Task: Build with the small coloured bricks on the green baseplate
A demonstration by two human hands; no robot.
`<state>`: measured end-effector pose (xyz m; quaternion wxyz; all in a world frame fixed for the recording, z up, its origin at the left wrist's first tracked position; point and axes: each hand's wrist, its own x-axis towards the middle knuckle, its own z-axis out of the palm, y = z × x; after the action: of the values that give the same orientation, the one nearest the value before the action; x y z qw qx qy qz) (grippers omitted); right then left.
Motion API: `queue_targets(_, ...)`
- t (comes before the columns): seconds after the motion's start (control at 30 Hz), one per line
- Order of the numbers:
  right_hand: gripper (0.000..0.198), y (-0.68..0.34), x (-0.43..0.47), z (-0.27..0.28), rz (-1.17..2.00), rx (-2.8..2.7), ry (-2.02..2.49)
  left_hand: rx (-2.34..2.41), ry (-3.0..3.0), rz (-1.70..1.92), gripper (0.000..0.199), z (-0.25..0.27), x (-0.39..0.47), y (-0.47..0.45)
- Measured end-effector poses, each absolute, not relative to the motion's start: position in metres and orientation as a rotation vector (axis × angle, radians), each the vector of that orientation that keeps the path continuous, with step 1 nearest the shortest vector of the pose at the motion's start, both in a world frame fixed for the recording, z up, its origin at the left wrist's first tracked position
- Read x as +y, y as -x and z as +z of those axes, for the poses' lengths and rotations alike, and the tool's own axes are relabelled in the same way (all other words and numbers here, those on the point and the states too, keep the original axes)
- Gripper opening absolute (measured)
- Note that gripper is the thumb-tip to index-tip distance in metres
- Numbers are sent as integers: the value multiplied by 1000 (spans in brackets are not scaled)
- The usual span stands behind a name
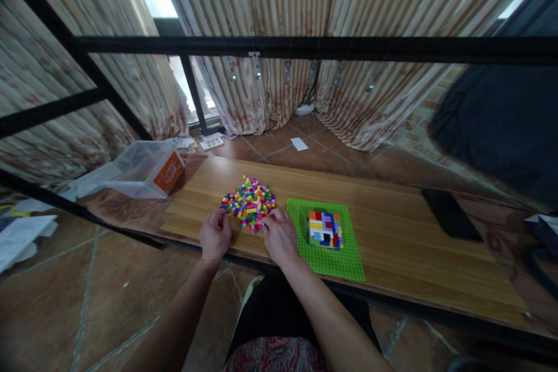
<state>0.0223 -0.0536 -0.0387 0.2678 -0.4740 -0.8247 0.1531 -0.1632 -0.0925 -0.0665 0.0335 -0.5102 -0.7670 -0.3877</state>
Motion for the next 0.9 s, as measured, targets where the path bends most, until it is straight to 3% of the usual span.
queue_targets(0.5,5,-25,-61,-36,383,-2258,1359,-2319,1598,-1163,20,-65,-92,165)
queue_targets(0.9,14,-30,-68,-34,300,-2376,1348,-2338,1578,-1137,20,-62,-90,166)
